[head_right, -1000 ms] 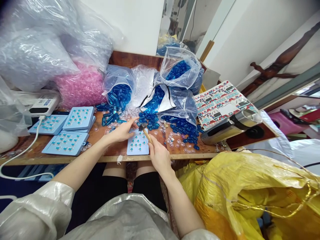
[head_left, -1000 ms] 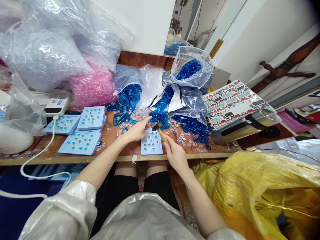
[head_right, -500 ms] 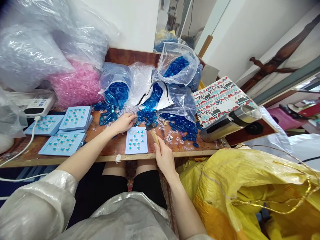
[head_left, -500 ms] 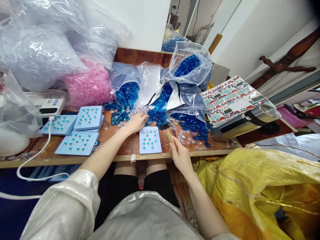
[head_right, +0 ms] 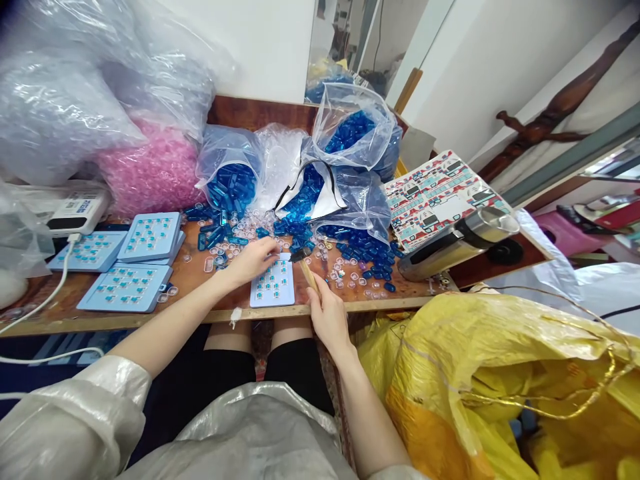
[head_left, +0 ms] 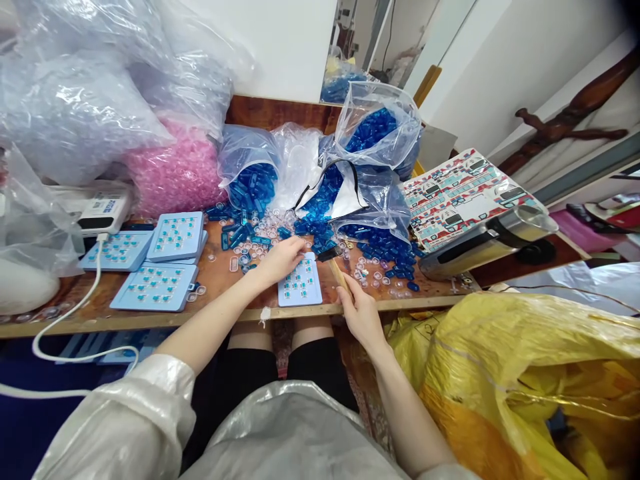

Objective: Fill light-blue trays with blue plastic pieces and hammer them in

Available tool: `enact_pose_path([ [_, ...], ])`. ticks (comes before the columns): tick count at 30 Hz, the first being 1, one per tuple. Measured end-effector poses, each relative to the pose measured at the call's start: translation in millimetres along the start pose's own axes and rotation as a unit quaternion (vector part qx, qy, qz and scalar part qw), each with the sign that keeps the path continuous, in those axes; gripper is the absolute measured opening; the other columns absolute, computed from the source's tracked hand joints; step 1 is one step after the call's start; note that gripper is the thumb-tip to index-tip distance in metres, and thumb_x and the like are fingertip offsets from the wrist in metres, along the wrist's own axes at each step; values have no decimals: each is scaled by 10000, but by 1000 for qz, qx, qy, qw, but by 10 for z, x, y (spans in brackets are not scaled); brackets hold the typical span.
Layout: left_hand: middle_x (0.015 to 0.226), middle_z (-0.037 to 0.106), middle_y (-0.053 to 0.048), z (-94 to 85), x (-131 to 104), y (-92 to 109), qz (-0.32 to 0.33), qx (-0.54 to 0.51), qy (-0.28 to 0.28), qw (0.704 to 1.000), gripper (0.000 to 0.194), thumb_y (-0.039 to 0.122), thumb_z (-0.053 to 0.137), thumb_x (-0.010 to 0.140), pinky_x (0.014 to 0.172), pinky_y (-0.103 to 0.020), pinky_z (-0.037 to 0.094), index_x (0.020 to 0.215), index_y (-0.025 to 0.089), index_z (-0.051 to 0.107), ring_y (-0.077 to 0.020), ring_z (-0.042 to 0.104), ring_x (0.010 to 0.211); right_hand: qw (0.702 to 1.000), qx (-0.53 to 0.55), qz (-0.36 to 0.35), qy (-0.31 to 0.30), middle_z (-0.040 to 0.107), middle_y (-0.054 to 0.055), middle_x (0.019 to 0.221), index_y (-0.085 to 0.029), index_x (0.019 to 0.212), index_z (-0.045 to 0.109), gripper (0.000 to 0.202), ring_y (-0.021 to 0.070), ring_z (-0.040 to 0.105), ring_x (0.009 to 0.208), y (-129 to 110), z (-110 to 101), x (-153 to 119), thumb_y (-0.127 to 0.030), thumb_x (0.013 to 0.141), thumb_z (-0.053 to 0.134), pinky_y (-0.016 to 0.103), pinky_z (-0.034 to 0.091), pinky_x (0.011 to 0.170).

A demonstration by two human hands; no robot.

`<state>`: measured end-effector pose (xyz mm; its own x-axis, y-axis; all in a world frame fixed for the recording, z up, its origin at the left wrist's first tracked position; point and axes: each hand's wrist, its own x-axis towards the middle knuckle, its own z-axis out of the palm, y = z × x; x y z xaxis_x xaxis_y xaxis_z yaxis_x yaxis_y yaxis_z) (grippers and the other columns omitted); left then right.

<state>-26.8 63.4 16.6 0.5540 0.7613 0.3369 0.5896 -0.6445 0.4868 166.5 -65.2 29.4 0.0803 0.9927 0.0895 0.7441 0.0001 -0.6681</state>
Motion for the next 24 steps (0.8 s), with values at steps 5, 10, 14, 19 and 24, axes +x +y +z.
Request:
enact_pose_path([
  [5, 884, 560, -72, 56, -138, 64, 55, 51, -40, 996, 73, 147, 475, 823, 779, -313, 419, 826, 159, 547, -187, 529, 853, 1000, 12, 0, -9, 684, 56, 869, -188, 1268, 483, 423, 199, 629, 768, -4, 5, -16, -331, 894, 346, 295, 467, 689],
  [10, 850, 560, -31, 31, -162, 55, -8, -35, -4, 999, 65, 131, 486, 782, 738, -287, 432, 833, 170, 496, -158, 538, 797, 1000, 17, -5, -11, 691, 45, 847, -197, 1263, 489, 413, 197, 634, 774, -14, 17, -10, -315, 888, 364, 293, 468, 701],
  [14, 829, 563, -7, 38, -146, 68, -62, -105, 3, 993, 190, 128, 515, 724, 730, -279, 435, 894, 179, 449, -148, 547, 788, 1000, 16, -23, -14, 697, 43, 882, -200, 1259, 491, 406, 188, 643, 770, -58, 29, 43, -297, 884, 372, 288, 474, 720],
  [19, 902, 515, -17, 76, -125, 9, -56, -152, 6, 987, 416, 112, 538, 667, 749, -287, 442, 1045, 178, 378, -137, 528, 797, 998, -35, -60, 5, 632, 57, 1142, -233, 1271, 481, 405, 210, 620, 960, -157, 45, 134, -280, 881, 386, 313, 474, 802],
  [24, 931, 455, -25, 93, -107, -38, -27, -170, 2, 985, 598, 84, 537, 634, 753, -298, 446, 1168, 178, 286, -130, 508, 778, 987, -148, -41, -40, 676, 71, 1035, -254, 1288, 465, 407, 239, 649, 867, -282, 19, 157, -299, 895, 369, 350, 502, 717],
])
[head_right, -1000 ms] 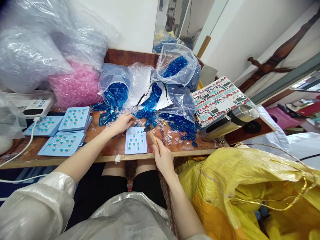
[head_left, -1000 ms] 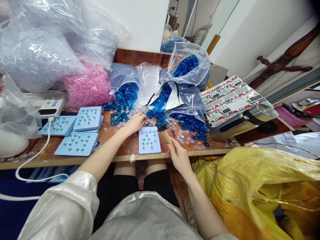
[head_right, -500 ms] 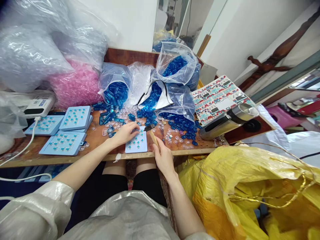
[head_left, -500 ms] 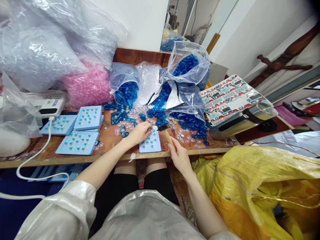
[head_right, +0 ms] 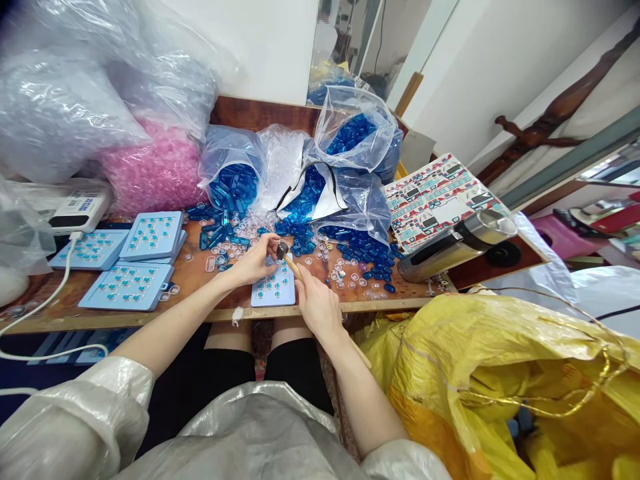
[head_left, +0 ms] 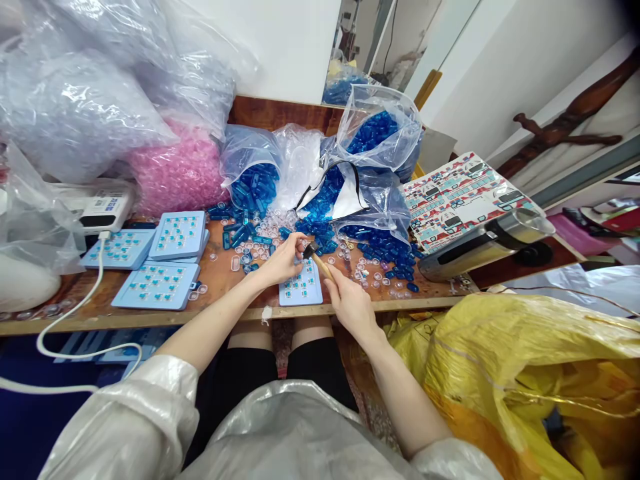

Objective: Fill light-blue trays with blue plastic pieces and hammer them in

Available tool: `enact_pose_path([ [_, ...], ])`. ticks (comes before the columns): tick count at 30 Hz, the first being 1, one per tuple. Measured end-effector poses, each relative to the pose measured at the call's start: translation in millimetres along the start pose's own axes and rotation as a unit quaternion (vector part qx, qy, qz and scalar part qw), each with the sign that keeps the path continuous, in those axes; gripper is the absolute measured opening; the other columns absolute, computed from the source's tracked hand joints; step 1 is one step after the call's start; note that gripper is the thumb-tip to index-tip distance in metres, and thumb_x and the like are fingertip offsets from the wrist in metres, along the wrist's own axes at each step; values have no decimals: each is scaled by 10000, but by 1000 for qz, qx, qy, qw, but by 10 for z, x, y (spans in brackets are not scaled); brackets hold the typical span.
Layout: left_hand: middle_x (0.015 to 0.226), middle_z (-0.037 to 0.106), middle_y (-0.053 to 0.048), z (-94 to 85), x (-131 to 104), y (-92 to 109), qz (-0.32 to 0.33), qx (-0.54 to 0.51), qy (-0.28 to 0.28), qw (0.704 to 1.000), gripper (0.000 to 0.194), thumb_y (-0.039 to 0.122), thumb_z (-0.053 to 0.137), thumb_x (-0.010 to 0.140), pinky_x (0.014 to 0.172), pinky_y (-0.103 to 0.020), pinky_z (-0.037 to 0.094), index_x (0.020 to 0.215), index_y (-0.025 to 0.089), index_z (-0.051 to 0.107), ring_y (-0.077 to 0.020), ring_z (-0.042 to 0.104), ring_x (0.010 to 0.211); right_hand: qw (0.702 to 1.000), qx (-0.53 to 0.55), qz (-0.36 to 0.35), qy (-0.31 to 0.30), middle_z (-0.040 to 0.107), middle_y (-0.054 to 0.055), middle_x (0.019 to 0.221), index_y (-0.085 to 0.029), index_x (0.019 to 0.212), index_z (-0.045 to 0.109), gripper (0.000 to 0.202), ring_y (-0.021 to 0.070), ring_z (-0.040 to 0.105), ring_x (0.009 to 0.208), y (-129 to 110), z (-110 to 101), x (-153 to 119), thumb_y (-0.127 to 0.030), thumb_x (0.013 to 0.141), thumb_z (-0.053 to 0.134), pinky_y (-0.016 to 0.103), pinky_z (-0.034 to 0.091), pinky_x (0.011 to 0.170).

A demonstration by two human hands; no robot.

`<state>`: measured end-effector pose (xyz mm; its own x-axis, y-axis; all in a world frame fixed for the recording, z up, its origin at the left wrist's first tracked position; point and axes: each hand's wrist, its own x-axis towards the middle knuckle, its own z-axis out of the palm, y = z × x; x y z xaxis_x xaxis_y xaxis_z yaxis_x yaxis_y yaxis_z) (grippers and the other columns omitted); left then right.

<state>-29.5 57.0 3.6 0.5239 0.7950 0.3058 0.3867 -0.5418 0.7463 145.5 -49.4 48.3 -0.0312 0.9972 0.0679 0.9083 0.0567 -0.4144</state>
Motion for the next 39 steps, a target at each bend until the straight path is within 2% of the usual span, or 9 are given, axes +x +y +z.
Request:
enact_pose_path([
  [6, 922, 438, -23, -10, 4, 3, 1, 5, -2, 1000, 681, 56, 520, 609, 753, -309, 443, 1221, 178, 248, -124, 502, 742, 997, 40, -17, 64, 601, 38, 1199, -252, 1308, 432, 410, 196, 614, 984, -9, 17, -53, -282, 907, 349, 297, 481, 810],
  [13, 933, 439, -30, -19, 21, -21, 0, 5, -18, 1000, 768, 48, 532, 590, 753, -304, 450, 1275, 186, 213, -141, 494, 783, 999, -32, 9, -14, 663, 67, 1066, -257, 1293, 455, 401, 227, 650, 870, 10, 74, -76, -290, 906, 353, 332, 496, 719],
  [19, 929, 451, -26, -40, 5, -21, -1, -3, -19, 1000, 780, 111, 572, 655, 775, -319, 450, 1320, 198, 175, -142, 500, 782, 1000, 4, 2, 13, 654, 58, 1088, -267, 1315, 419, 413, 215, 644, 897, -47, 56, -47, -285, 909, 339, 305, 490, 717],
  [23, 935, 459, -28, -29, -8, -27, -9, 0, -12, 1000, 829, 135, 604, 658, 780, -327, 449, 1345, 203, 145, -142, 497, 770, 1000, 15, 8, -10, 682, 48, 1004, -292, 1289, 451, 404, 219, 656, 826, -56, 22, -7, -300, 894, 369, 307, 490, 674],
  [27, 971, 468, -45, -32, 19, 22, -29, 32, -18, 999, 838, 163, 630, 653, 801, -331, 445, 1353, 202, 171, -165, 500, 832, 990, 117, 23, 76, 664, 58, 1050, -230, 1281, 457, 402, 194, 635, 875, 82, -56, -61, -311, 909, 328, 296, 478, 738],
  [31, 934, 508, -30, -53, 71, 112, -55, 49, -53, 996, 772, 148, 604, 666, 793, -314, 442, 1336, 200, 223, -168, 524, 839, 983, 135, 57, 108, 662, 75, 1037, -181, 1264, 480, 416, 200, 630, 859, 225, -111, -158, -326, 901, 336, 306, 468, 756],
  [36, 845, 564, -4, -83, 69, 137, -55, 53, -59, 995, 606, 147, 538, 724, 759, -301, 445, 1283, 186, 308, -164, 555, 790, 987, 145, 40, 61, 662, 67, 1025, -191, 1272, 477, 424, 201, 630, 855, 189, -74, -197, -321, 894, 338, 301, 467, 745],
  [39, 888, 592, -30, -117, 34, 127, -34, 93, -66, 993, 410, 161, 521, 747, 804, -330, 434, 1153, 181, 462, -184, 559, 846, 987, 146, 39, 48, 676, 56, 957, -211, 1276, 478, 426, 207, 632, 833, 149, -40, -198, -328, 891, 337, 302, 472, 714],
])
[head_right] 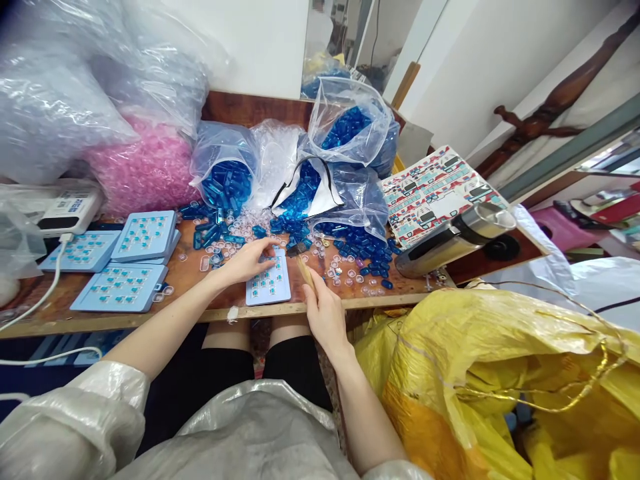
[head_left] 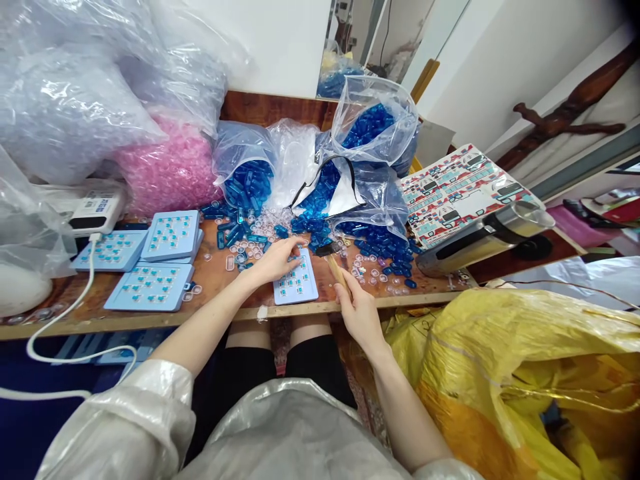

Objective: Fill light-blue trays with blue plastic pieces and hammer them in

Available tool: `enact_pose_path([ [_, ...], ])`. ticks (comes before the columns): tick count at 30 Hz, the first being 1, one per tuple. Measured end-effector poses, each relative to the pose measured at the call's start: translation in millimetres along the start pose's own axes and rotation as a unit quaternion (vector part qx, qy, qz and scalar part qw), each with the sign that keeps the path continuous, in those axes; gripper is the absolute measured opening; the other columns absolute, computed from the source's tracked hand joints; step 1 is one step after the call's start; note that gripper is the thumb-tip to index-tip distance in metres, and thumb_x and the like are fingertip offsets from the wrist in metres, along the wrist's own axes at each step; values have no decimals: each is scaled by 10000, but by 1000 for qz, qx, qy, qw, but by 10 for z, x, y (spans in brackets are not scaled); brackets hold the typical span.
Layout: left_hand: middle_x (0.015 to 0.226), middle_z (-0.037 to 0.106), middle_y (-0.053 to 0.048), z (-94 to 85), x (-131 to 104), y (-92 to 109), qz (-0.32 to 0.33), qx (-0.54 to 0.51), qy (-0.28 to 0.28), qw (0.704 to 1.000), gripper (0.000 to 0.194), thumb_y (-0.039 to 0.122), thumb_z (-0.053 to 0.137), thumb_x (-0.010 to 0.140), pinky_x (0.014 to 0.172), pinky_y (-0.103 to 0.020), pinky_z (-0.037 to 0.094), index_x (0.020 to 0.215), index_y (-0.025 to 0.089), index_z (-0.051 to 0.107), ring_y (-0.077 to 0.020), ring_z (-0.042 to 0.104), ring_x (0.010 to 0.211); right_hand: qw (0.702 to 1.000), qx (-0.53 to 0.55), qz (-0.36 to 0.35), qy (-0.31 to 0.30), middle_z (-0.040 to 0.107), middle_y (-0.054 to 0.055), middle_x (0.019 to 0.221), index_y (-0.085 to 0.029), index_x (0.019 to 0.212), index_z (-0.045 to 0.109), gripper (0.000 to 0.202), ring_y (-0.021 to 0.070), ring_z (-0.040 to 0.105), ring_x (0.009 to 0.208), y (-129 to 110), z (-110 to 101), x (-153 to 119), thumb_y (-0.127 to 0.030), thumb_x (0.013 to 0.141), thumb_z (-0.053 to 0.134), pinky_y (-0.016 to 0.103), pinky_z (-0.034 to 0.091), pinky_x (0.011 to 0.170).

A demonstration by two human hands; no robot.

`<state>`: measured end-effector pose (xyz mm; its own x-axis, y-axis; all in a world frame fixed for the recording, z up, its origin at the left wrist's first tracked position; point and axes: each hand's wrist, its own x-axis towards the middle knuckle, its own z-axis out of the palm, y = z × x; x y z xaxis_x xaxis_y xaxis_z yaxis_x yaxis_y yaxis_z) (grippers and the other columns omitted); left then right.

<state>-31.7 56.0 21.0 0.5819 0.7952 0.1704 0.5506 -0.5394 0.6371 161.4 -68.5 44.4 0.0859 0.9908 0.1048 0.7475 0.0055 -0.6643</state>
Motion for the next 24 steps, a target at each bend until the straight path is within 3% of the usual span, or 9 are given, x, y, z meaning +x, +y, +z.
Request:
enact_pose_path([
  [4, 1061, 580, -75, 16, 33, 48, 30, 46, 15, 998, 290, 164, 498, 771, 902, -375, 390, 1059, 169, 527, -219, 512, 1005, 1000, 11, 12, 11, 680, 47, 888, -206, 1279, 476, 432, 195, 633, 779, 49, -2, 1, -340, 891, 339, 291, 474, 687],
  [7, 1089, 563, -95, 155, 193, 175, 71, 72, 28, 994, 285, 144, 456, 798, 900, -367, 393, 1075, 158, 521, -219, 495, 1025, 998, 18, 41, 39, 681, 54, 845, -174, 1271, 482, 446, 187, 628, 721, 134, -25, 1, -359, 888, 348, 293, 476, 678],
  [11, 893, 584, -115, 423, 439, 347, 107, 139, -58, 983, 202, 80, 399, 808, 800, -357, 432, 858, 131, 587, -221, 536, 887, 996, 18, 50, 65, 675, 69, 855, -164, 1272, 480, 460, 186, 618, 707, 246, -65, -31, -380, 885, 355, 310, 475, 690],
  [13, 850, 583, -113, 480, 472, 370, 104, 150, -71, 981, 208, 53, 395, 793, 780, -351, 438, 799, 130, 588, -218, 544, 858, 996, 20, 50, 73, 671, 71, 874, -171, 1268, 481, 457, 186, 615, 720, 290, -94, -56, -389, 886, 357, 317, 473, 700],
  [16, 895, 604, -91, 374, 365, 306, 100, 95, -22, 990, 224, 82, 422, 792, 793, -329, 441, 947, 140, 572, -196, 559, 858, 994, 24, 59, 87, 669, 67, 859, -171, 1251, 493, 451, 184, 613, 707, 340, -125, -81, -398, 881, 367, 317, 473, 695],
  [19, 927, 631, -58, 112, 170, 178, 42, 0, 37, 998, 224, 174, 455, 817, 777, -291, 454, 1022, 157, 542, -163, 586, 825, 994, 29, 61, 82, 669, 55, 819, -177, 1256, 490, 451, 181, 610, 676, 352, -105, -76, -395, 882, 365, 308, 472, 669],
  [22, 909, 652, -39, -101, 11, 65, -34, -24, 46, 998, 184, 257, 501, 808, 748, -287, 460, 957, 171, 566, -163, 601, 797, 996, 38, 50, 66, 674, 55, 812, -173, 1257, 492, 454, 189, 617, 693, 315, -39, -59, -392, 880, 364, 314, 477, 677],
  [24, 903, 654, -37, -146, -46, 19, -49, -3, 36, 998, 179, 277, 523, 794, 762, -307, 454, 933, 181, 580, -179, 594, 815, 997, 42, 42, 55, 679, 59, 827, -171, 1252, 499, 453, 195, 625, 718, 269, 2, -54, -392, 879, 366, 319, 481, 687],
])
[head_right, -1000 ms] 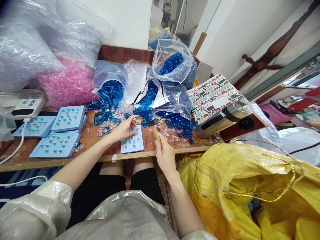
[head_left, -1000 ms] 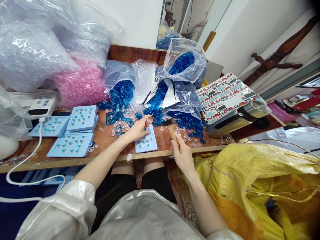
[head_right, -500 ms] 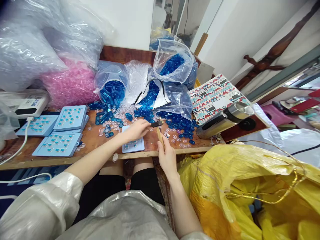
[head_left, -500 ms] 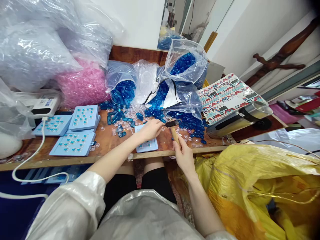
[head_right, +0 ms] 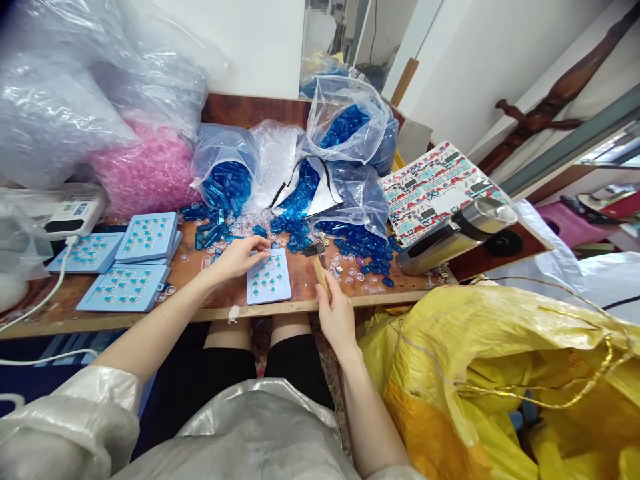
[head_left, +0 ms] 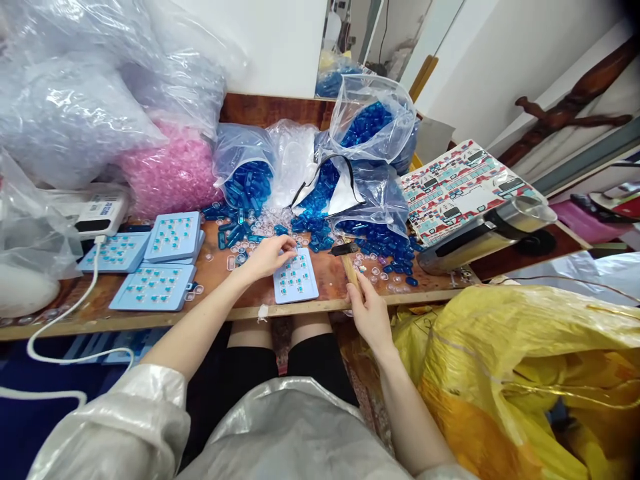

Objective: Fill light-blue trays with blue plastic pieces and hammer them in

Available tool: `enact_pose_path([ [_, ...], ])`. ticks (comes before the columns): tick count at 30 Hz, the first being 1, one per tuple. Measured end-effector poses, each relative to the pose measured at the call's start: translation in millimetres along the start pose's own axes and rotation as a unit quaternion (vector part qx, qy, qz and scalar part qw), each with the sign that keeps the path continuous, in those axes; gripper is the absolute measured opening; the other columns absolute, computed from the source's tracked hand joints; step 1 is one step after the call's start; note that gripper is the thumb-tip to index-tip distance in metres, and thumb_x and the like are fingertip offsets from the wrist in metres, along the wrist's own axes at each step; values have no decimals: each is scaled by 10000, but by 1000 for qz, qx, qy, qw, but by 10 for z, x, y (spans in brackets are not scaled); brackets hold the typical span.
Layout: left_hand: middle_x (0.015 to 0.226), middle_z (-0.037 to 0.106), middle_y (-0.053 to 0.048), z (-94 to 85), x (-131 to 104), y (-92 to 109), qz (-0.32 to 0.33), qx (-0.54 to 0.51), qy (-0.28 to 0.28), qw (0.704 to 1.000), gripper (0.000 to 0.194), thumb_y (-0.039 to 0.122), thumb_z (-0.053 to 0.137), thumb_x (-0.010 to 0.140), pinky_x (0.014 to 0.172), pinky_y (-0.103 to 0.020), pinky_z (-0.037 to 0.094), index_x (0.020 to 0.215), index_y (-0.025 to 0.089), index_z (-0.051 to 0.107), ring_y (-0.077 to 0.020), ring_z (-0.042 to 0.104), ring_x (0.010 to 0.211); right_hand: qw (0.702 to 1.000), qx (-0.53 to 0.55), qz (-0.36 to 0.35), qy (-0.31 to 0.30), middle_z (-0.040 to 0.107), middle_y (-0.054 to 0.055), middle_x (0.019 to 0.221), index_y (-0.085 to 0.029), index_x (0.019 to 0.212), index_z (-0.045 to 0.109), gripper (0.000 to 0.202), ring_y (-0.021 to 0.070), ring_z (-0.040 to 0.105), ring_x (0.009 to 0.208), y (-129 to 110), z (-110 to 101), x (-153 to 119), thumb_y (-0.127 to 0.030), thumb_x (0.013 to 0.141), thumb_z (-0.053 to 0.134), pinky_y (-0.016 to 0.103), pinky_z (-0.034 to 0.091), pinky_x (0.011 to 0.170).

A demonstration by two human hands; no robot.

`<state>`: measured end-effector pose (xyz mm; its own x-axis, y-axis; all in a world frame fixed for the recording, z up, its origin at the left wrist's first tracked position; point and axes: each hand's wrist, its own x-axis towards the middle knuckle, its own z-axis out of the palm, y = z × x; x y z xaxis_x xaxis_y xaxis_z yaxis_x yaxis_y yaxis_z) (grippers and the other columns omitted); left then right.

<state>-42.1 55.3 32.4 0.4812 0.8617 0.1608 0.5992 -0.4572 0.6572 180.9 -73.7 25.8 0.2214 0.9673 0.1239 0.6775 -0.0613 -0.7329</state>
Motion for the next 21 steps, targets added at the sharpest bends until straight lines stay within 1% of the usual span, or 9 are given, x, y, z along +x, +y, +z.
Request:
enact_pose_path([
  [2, 883, 648, -39, 22, -16, -31, 16, 32, -9, 999, 153, 282, 525, 793, 797, -334, 439, 890, 186, 595, -193, 574, 842, 1000, 2, -6, -11, 681, 60, 852, -175, 1253, 499, 449, 197, 630, 733, -48, 26, -11, -387, 881, 366, 319, 486, 688],
  [5, 853, 631, -52, 102, 0, -61, 57, 79, -8, 995, 144, 276, 511, 808, 853, -374, 406, 850, 179, 610, -212, 539, 878, 1000, 1, -8, -27, 681, 66, 924, -186, 1263, 490, 439, 206, 635, 801, -112, 24, -31, -370, 883, 368, 321, 491, 706],
  [8, 894, 619, -79, 141, 24, -88, 74, 97, -8, 993, 172, 248, 500, 814, 869, -388, 389, 901, 164, 622, -226, 520, 910, 999, -1, -10, -40, 664, 75, 1031, -193, 1272, 481, 432, 217, 619, 923, -143, 10, -40, -350, 886, 365, 332, 482, 772],
  [11, 915, 617, -89, 135, 26, -108, 79, 86, -28, 993, 197, 244, 527, 795, 857, -384, 395, 942, 164, 631, -234, 510, 924, 999, -1, -32, -36, 621, 69, 1148, -206, 1271, 480, 422, 214, 594, 1003, -140, 16, -35, -339, 888, 363, 344, 457, 842],
  [12, 909, 619, -86, 135, 20, -112, 80, 84, -31, 993, 197, 250, 539, 790, 854, -381, 396, 942, 168, 634, -232, 511, 919, 999, -4, -36, -36, 619, 66, 1153, -211, 1271, 480, 420, 213, 595, 1000, -137, 22, -32, -338, 888, 364, 346, 455, 845],
  [14, 894, 623, -74, 150, -1, -120, 82, 85, -26, 993, 186, 268, 556, 788, 859, -377, 393, 927, 176, 639, -225, 514, 909, 998, -14, -37, -40, 648, 61, 1094, -214, 1271, 481, 420, 213, 616, 949, -140, 38, -27, -338, 887, 366, 343, 469, 813],
  [16, 906, 615, -66, 186, -29, -126, 70, 91, -1, 993, 186, 296, 578, 782, 860, -375, 390, 916, 185, 642, -223, 505, 922, 998, -20, -35, -51, 682, 54, 993, -211, 1277, 477, 424, 210, 638, 868, -167, 56, -20, -335, 888, 363, 337, 483, 770],
  [18, 930, 597, -65, 235, -53, -134, 37, 97, 28, 994, 208, 337, 615, 756, 850, -381, 390, 906, 197, 649, -234, 484, 951, 997, -18, -45, -60, 690, 50, 962, -208, 1274, 480, 418, 201, 646, 826, -219, 82, -7, -320, 889, 361, 327, 487, 763],
  [21, 922, 578, -64, 303, -59, -148, -10, 93, 49, 994, 244, 387, 664, 707, 838, -390, 389, 876, 210, 663, -248, 466, 959, 994, -20, -86, -59, 648, 46, 1105, -225, 1284, 469, 412, 190, 630, 929, -316, 148, 30, -282, 890, 360, 305, 472, 821],
])
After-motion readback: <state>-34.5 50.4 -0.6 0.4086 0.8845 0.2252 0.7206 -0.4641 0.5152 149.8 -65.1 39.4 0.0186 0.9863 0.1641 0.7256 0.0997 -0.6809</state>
